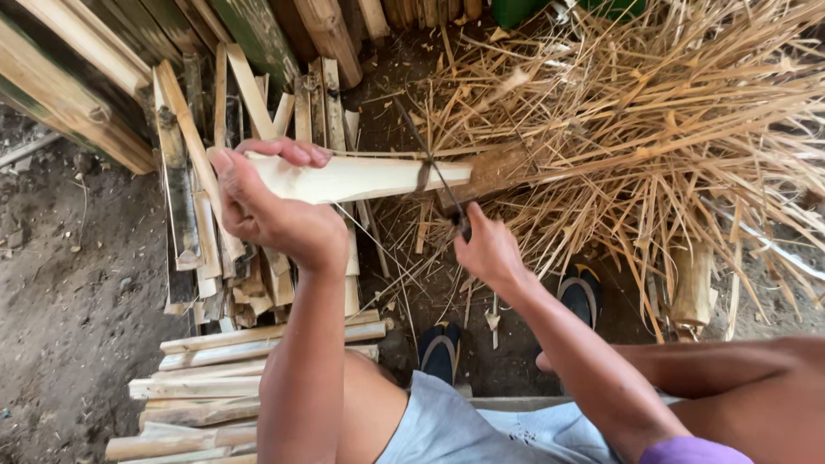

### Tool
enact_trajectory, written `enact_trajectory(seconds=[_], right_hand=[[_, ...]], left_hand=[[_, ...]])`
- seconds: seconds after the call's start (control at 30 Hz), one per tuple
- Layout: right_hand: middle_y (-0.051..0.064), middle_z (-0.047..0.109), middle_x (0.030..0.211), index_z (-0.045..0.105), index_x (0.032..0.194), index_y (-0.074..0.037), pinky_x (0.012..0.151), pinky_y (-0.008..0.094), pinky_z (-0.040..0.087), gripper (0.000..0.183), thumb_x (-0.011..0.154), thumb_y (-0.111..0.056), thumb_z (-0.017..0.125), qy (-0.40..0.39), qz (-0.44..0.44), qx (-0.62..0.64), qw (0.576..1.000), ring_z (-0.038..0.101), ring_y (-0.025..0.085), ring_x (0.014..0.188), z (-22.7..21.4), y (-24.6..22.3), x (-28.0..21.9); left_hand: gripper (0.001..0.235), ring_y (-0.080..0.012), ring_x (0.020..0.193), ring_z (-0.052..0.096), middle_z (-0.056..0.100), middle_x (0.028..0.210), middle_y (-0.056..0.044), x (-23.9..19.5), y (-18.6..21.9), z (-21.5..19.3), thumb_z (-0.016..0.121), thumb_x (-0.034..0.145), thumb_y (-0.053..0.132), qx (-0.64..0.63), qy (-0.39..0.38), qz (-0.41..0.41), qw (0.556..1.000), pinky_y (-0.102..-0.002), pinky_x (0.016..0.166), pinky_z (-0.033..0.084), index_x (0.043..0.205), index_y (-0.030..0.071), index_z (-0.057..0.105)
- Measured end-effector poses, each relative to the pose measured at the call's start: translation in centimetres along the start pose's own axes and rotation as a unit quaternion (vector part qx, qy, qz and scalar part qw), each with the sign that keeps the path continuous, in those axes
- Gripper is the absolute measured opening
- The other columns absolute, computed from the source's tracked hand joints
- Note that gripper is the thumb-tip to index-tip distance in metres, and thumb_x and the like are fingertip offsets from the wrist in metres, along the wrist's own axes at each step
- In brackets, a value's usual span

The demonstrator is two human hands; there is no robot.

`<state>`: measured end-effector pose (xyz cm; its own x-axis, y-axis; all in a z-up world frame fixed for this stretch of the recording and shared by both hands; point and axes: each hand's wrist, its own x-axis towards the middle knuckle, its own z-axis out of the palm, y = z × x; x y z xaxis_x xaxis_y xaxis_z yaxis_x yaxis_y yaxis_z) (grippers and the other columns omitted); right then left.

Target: The person sits on the ground and uses a knife to shave the outer layer off bamboo sticks. They hold each stick with one hand and draw the knife along its length to remove thin strips, then place the finished pieces into a nearby pile.

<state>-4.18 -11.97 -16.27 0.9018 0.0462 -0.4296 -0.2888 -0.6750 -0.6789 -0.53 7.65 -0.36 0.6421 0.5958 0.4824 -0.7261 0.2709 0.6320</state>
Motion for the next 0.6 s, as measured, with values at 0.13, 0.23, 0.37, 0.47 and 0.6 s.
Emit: enact_trajectory(seconds=[0.13,0.23,0.37,0.47,0.6], right_hand=[[0.013,0.067,0.074,0.054,0.116,0.003,0.042,0.026,0.045,0.031,0.094,-0.017,0.065,0.104,-0.226,-0.009,0.968,0.055,0.012,0.048,4.2,4.7,0.3],[0.014,0.066,0.076,0.053,0.123,0.002,0.033,0.032,0.045,0.036,0.095,-0.018,0.062,0.117,-0.173,-0.088,0.974,0.055,0.017,0.047,5.4,6.8,3.6],[0.017,0.065,0.068,0.050,0.131,0.004,0.037,0.038,0.048,0.047,0.091,-0.018,0.061,0.083,-0.061,-0.159,0.982,0.060,0.024,0.048,4.4,7.8,7.9],[0.020,0.068,0.067,0.045,0.139,-0.001,0.042,0.038,0.049,0.053,0.093,-0.021,0.062,0.038,-0.005,-0.101,0.994,0.060,0.026,0.049,5.9,8.8,5.8],[0.017,0.070,0.079,0.055,0.114,0.001,0.050,0.037,0.054,0.031,0.094,-0.020,0.066,0.110,-0.216,-0.055,0.969,0.061,0.024,0.054,6.7,10.3,5.4]], left_hand=[[0.039,-0.0237,0.057,0.059,0.058,0.071,-0.014,0.2,-0.8,-1.1,0.048,0.115,0.025,0.025,0.005,0.000,1.000,-0.039,0.055,0.052,0.089,-0.001,0.059],[0.040,-0.0203,0.053,0.056,0.056,0.068,-0.010,0.8,-1.1,-1.9,0.053,0.113,0.032,0.050,-0.022,0.034,0.998,-0.036,0.049,0.050,0.087,0.002,0.058],[0.040,-0.0210,0.057,0.058,0.058,0.067,-0.009,2.7,-1.0,-2.7,0.053,0.109,0.035,0.067,0.065,0.010,0.996,-0.038,0.052,0.051,0.085,0.003,0.059],[0.039,-0.0209,0.057,0.060,0.059,0.067,-0.009,2.4,-0.3,-3.6,0.052,0.108,0.033,0.081,0.093,-0.010,0.992,-0.039,0.051,0.052,0.084,0.003,0.060],[0.036,-0.0210,0.061,0.059,0.059,0.071,-0.010,1.6,-1.5,-2.7,0.053,0.110,0.030,0.059,0.050,0.016,0.997,-0.038,0.053,0.053,0.087,0.003,0.059]])
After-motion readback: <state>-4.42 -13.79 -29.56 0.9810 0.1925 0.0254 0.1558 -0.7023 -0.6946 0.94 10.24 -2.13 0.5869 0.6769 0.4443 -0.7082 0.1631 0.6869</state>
